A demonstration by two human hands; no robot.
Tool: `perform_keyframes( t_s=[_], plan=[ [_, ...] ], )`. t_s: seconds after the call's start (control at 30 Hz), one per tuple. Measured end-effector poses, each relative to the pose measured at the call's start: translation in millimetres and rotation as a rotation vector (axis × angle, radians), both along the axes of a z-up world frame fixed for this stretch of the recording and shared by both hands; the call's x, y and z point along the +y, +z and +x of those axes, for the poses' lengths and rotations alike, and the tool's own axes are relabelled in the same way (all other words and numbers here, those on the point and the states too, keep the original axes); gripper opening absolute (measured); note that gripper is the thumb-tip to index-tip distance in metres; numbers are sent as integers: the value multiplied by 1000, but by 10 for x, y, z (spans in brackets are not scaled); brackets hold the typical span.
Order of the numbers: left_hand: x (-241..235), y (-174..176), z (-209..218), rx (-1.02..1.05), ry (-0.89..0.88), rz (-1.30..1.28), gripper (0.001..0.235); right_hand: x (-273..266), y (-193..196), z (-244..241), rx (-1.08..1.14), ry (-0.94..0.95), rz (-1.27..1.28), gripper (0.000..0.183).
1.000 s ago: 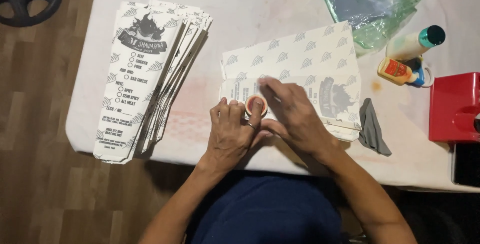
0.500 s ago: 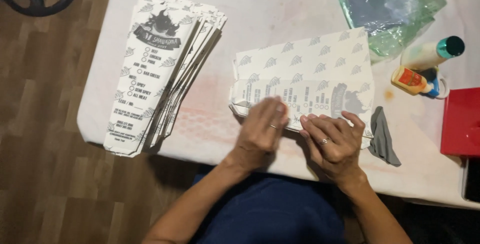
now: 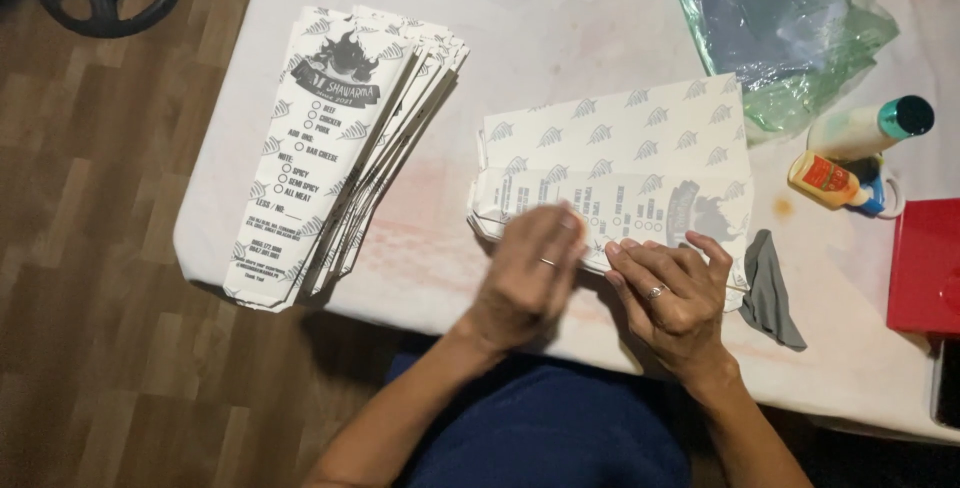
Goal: Folding and stacking paper food wrappers at a table.
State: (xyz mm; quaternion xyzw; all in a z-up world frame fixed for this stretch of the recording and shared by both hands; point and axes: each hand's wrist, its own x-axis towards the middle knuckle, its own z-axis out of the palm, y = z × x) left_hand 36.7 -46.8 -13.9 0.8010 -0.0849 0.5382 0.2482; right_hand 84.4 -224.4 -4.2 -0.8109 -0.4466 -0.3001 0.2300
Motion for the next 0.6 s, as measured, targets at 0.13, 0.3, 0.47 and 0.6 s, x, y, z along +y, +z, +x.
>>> perform_keyframes(
  t_s=[0.13,0.3,0.47,0.6],
  plan=[
    [388,-137,-26,9,85,178,11,-13,69,-12,17,-9,-35,21],
    [1019,-131,-271,327,110,-197,19,-6,49,0,38,-35,-53,16],
    [941,-250,-314,392,149,-184,33,84,246,62,39,-24,-112,5],
    [742,-45,-250,124,155,-101,29,118,287,146,34,22,-170,4]
  ],
)
